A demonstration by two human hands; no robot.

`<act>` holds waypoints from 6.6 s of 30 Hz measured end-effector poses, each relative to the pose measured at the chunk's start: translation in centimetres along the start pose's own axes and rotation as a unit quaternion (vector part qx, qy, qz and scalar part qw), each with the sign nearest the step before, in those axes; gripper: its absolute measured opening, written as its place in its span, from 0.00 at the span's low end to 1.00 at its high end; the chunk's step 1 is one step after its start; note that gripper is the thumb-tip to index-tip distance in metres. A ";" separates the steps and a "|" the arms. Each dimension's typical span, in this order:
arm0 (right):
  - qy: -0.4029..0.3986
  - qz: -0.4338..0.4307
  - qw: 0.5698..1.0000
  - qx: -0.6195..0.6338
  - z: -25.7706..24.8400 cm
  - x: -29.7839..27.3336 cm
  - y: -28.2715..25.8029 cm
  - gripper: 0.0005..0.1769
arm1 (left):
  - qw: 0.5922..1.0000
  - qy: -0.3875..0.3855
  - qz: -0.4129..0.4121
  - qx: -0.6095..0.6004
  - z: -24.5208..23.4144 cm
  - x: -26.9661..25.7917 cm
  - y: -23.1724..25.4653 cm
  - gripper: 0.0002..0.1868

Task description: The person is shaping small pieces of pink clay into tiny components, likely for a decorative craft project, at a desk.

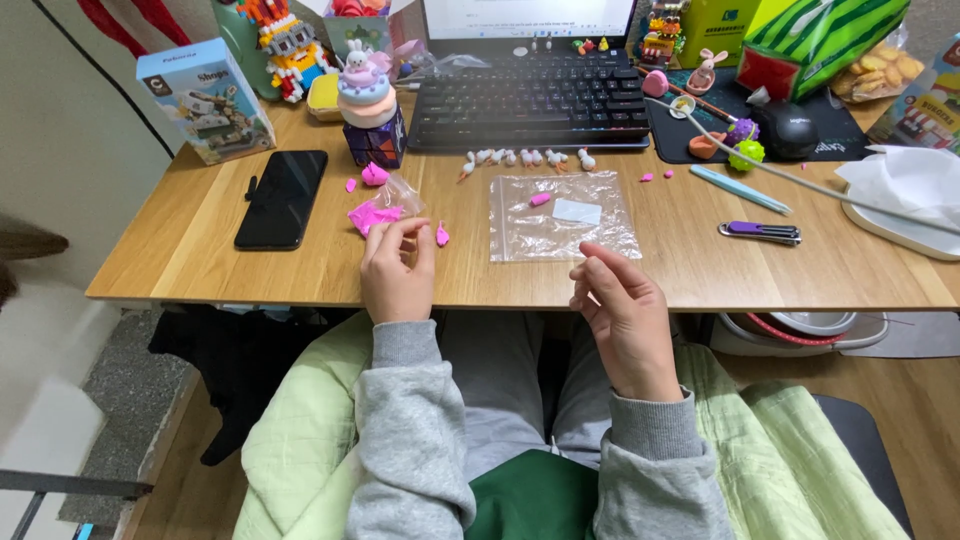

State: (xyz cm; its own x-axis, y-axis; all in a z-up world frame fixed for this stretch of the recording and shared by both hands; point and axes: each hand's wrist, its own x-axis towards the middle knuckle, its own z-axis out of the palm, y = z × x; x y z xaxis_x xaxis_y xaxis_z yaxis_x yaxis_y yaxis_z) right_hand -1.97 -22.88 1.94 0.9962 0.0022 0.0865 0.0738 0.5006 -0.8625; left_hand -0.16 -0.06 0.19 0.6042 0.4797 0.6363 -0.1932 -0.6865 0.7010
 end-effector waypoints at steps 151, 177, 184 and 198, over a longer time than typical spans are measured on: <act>-0.394 -0.345 0.658 -0.541 8.9 13.1 2.6 0.09 | 0.924 -0.295 -0.150 -0.193 -2.4 9.0 -0.1 0.16; -0.284 -0.456 0.561 -0.630 10.4 13.8 2.8 0.12 | 0.940 -0.263 -0.112 -0.186 -2.3 8.8 0.0 0.13; -0.310 -0.408 0.567 -0.644 10.0 14.0 3.3 0.12 | 0.940 -0.251 -0.114 -0.201 -2.3 8.6 -0.2 0.13; -0.334 -0.255 0.724 -0.547 10.1 14.4 2.9 0.12 | 0.930 -0.271 -0.149 -0.198 -2.2 8.4 -0.3 0.14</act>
State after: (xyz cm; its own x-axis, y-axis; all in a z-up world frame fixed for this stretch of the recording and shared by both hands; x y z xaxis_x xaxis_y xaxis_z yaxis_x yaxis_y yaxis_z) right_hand 12.12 -12.60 5.72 0.6095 0.6596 0.4398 0.7802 -0.4008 -0.4802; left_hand 3.29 5.40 6.03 0.9570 0.1964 0.2133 -0.1588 -0.2604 0.9524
